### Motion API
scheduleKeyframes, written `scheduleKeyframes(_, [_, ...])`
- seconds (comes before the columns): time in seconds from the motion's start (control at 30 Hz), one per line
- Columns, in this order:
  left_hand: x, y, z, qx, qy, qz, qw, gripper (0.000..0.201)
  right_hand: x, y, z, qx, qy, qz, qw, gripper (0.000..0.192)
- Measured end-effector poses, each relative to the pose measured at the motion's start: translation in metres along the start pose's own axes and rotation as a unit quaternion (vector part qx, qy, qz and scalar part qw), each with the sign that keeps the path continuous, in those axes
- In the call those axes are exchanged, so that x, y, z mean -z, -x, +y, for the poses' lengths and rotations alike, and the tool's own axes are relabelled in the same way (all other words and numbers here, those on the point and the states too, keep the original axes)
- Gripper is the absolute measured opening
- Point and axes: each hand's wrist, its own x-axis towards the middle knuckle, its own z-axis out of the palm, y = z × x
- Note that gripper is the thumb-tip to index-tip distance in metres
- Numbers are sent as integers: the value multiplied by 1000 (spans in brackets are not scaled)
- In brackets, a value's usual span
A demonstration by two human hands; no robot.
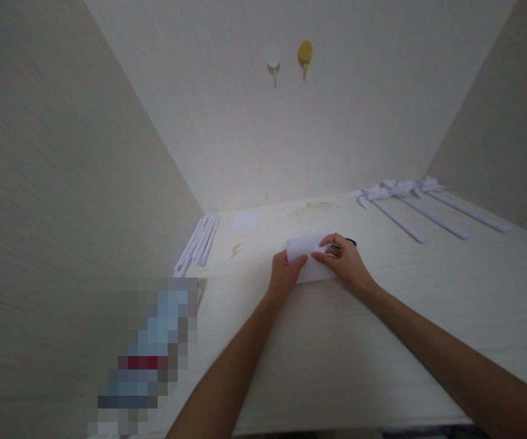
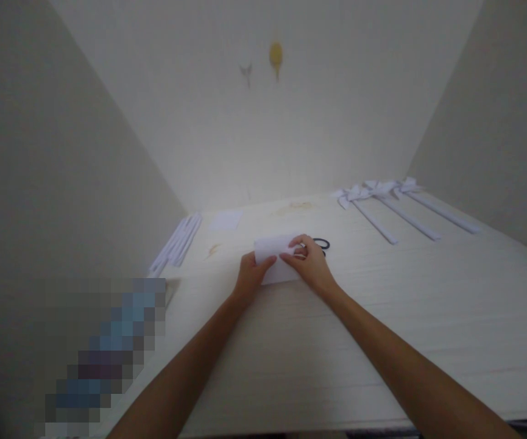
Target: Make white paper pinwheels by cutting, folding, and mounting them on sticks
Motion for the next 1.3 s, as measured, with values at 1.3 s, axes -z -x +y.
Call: scheduleKeyframes(1.3, [11,-3,-2,44,-97,-191,976,19,19,-2,-6,-136,17,-198,971,65])
